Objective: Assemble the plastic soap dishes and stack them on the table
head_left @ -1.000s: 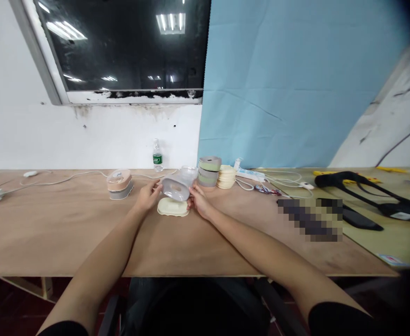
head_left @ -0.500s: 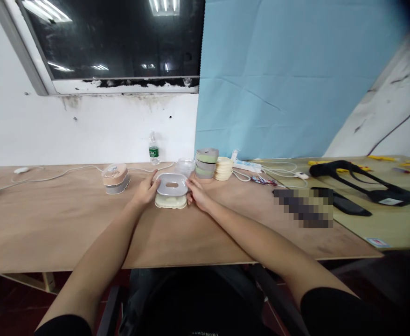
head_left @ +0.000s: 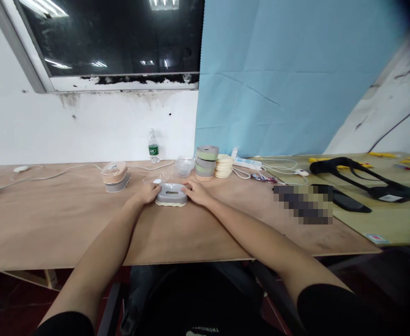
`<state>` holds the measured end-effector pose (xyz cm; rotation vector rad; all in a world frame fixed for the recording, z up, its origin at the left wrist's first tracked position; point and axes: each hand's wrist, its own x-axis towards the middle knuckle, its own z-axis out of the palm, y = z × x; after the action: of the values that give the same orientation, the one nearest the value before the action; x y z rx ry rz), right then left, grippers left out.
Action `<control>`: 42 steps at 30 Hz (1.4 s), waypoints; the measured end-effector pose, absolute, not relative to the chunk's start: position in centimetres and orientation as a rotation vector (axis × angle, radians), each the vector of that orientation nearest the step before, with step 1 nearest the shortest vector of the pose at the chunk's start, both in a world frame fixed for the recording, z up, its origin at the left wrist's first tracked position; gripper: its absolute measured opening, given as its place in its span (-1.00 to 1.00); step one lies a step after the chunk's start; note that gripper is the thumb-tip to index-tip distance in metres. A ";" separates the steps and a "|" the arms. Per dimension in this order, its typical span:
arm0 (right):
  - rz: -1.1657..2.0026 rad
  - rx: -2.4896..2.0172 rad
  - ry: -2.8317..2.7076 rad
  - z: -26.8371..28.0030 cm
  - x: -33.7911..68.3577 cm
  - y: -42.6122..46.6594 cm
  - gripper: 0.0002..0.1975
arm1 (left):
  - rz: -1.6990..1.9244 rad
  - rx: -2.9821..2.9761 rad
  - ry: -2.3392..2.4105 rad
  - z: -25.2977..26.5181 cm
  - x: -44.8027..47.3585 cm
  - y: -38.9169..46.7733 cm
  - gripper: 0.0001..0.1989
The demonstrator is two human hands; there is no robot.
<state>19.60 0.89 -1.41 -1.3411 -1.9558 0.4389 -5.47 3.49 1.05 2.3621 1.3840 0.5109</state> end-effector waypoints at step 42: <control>0.523 -1.111 -1.647 -1.2 19.5 1.2 -0.45 | 1.348 2.210 1.305 2.2 -3.7 1.5 -0.50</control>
<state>19.49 1.16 -1.22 -1.1106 -1.6472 0.5226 -3.73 1.54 2.20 2.2095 1.3045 1.3478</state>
